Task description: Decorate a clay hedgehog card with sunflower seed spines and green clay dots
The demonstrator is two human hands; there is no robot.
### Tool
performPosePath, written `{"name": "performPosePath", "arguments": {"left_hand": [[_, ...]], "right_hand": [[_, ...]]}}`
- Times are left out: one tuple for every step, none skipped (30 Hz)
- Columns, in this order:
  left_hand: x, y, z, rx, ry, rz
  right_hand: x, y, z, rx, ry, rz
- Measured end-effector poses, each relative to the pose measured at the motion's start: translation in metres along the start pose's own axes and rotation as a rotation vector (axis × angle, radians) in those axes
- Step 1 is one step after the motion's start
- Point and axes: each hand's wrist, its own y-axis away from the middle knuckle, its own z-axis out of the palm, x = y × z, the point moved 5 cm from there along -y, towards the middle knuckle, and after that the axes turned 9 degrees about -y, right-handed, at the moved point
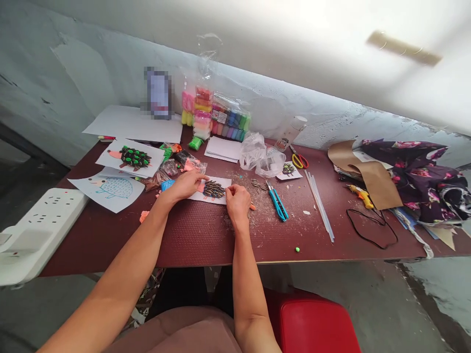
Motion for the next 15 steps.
{"name": "performPosePath", "arguments": {"left_hand": [[-0.0005, 0.0, 0.0005, 0.001, 0.005, -0.002], [-0.0011, 0.0001, 0.0009, 0.001, 0.01, -0.004], [-0.0015, 0.0002, 0.0012, -0.001, 0.014, -0.005], [-0.0019, 0.0003, 0.0015, -0.004, 0.018, -0.007], [-0.0021, 0.0004, 0.0016, -0.005, 0.019, -0.006], [-0.0021, 0.0004, 0.0014, -0.002, 0.018, -0.003], [-0.002, 0.0005, 0.001, 0.001, 0.014, 0.0], [-0.0019, 0.0005, 0.0005, 0.006, 0.009, 0.002], [-0.0018, 0.0006, 0.0, 0.009, 0.002, 0.002], [-0.0018, 0.0006, -0.0006, 0.011, -0.004, 0.001], [-0.0018, 0.0006, -0.001, 0.008, -0.008, -0.002], [-0.0018, 0.0006, -0.0013, 0.002, -0.011, -0.006], [-0.0019, 0.0007, -0.0015, -0.005, -0.012, -0.01], [-0.0019, 0.0007, -0.0018, -0.01, -0.011, -0.013], [-0.0019, 0.0008, -0.002, -0.012, -0.009, -0.015]], "right_hand": [[-0.0001, -0.0001, 0.0012, -0.01, 0.01, 0.004], [0.0, 0.0, 0.002, -0.02, 0.018, 0.011], [0.0001, 0.0002, 0.0023, -0.029, 0.025, 0.019], [0.0001, 0.0004, 0.0021, -0.036, 0.034, 0.025], [0.0, 0.0006, 0.0017, -0.042, 0.042, 0.03], [-0.0002, 0.0009, 0.0012, -0.048, 0.049, 0.032], [-0.0007, 0.0011, 0.0006, -0.054, 0.055, 0.032], [-0.0013, 0.0014, 0.0001, -0.059, 0.06, 0.032], [-0.0019, 0.0018, -0.0004, -0.064, 0.065, 0.033], [-0.0024, 0.0022, -0.0008, -0.066, 0.071, 0.035], [-0.0029, 0.0026, -0.0011, -0.069, 0.078, 0.038], [-0.0033, 0.0031, -0.0013, -0.071, 0.087, 0.042], [-0.0038, 0.0036, -0.0014, -0.075, 0.097, 0.045], [-0.0042, 0.004, -0.0013, -0.08, 0.107, 0.048], [-0.0048, 0.0045, -0.0012, -0.085, 0.117, 0.049]]}}
